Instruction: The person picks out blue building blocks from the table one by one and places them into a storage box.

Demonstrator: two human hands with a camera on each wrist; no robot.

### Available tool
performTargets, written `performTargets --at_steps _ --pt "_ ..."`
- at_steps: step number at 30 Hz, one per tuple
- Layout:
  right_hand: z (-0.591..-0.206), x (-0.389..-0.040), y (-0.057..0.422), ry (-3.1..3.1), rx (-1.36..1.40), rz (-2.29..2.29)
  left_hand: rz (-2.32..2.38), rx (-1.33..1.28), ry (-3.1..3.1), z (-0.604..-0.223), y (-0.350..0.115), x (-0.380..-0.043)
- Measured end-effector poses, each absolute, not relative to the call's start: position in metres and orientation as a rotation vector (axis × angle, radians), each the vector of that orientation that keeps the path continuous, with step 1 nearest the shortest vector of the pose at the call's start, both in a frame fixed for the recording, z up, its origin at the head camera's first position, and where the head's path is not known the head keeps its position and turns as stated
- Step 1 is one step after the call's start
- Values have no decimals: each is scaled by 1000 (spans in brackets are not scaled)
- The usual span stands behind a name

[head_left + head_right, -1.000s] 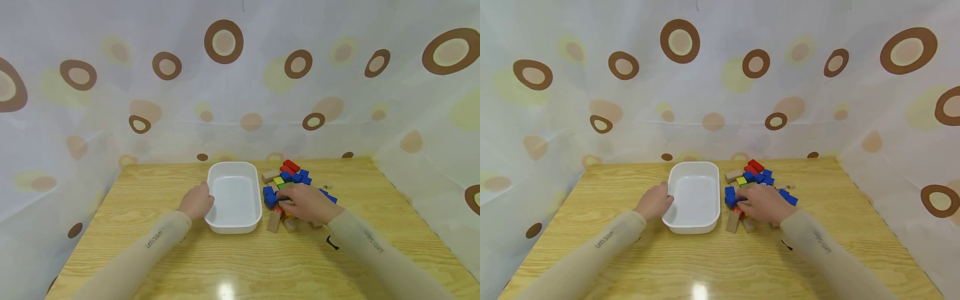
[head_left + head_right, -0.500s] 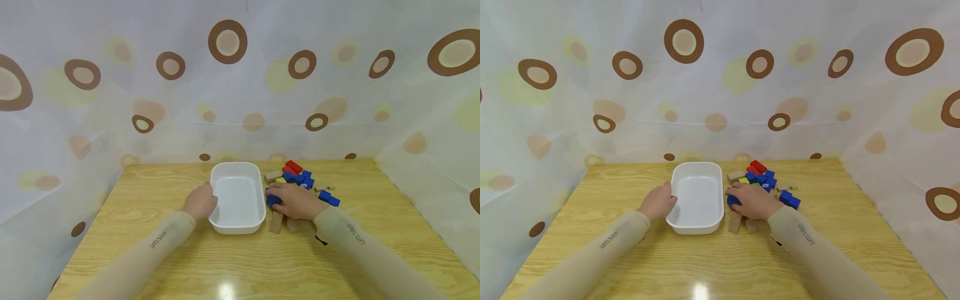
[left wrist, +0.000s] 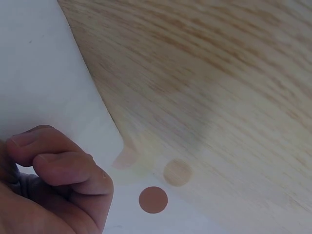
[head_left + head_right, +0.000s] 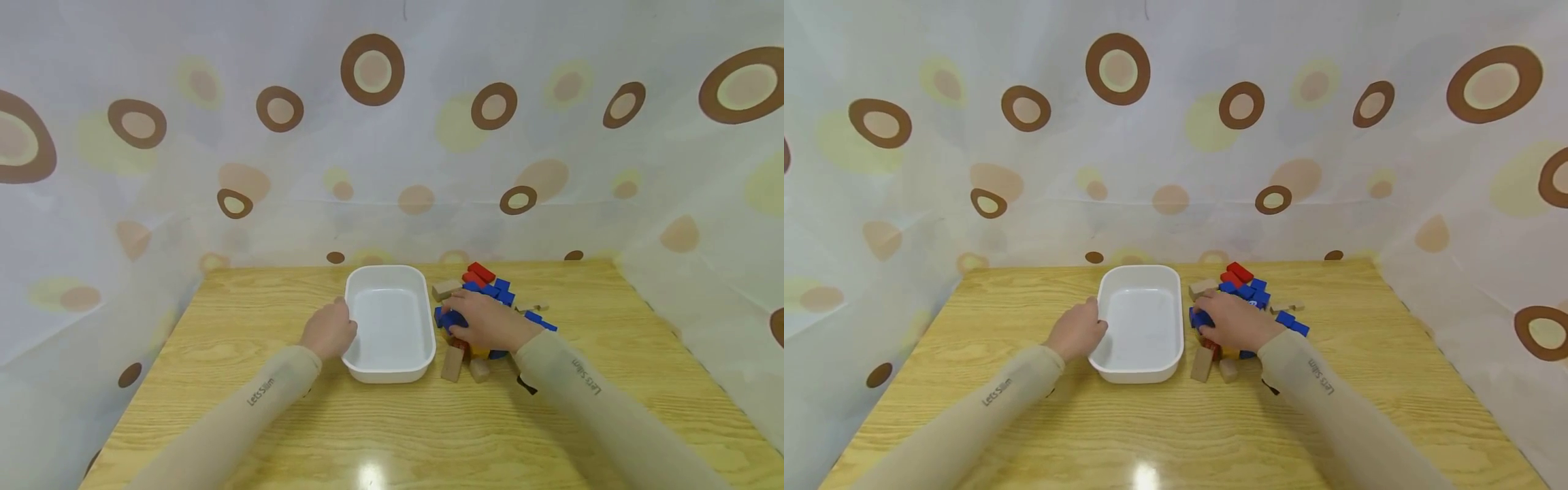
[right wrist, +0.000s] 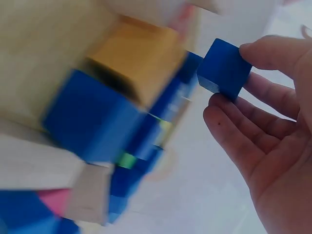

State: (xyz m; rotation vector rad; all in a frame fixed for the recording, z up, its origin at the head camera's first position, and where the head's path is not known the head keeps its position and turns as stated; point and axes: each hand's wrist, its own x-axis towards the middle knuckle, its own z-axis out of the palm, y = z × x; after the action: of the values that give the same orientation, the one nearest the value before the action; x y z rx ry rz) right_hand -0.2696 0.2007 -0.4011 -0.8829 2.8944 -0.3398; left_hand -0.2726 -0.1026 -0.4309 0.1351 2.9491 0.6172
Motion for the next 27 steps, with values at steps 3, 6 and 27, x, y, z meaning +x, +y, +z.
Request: performTargets --at_steps 3,6,27 --pt "-388 -272 197 2917 -922 -350 617 132 2949 -431 -102 -272" --pt "-376 -276 189 2919 -949 -354 615 134 2961 -432 -103 -271" --pt "-361 -356 84 2800 -875 -145 574 85 2968 -435 -103 -276"
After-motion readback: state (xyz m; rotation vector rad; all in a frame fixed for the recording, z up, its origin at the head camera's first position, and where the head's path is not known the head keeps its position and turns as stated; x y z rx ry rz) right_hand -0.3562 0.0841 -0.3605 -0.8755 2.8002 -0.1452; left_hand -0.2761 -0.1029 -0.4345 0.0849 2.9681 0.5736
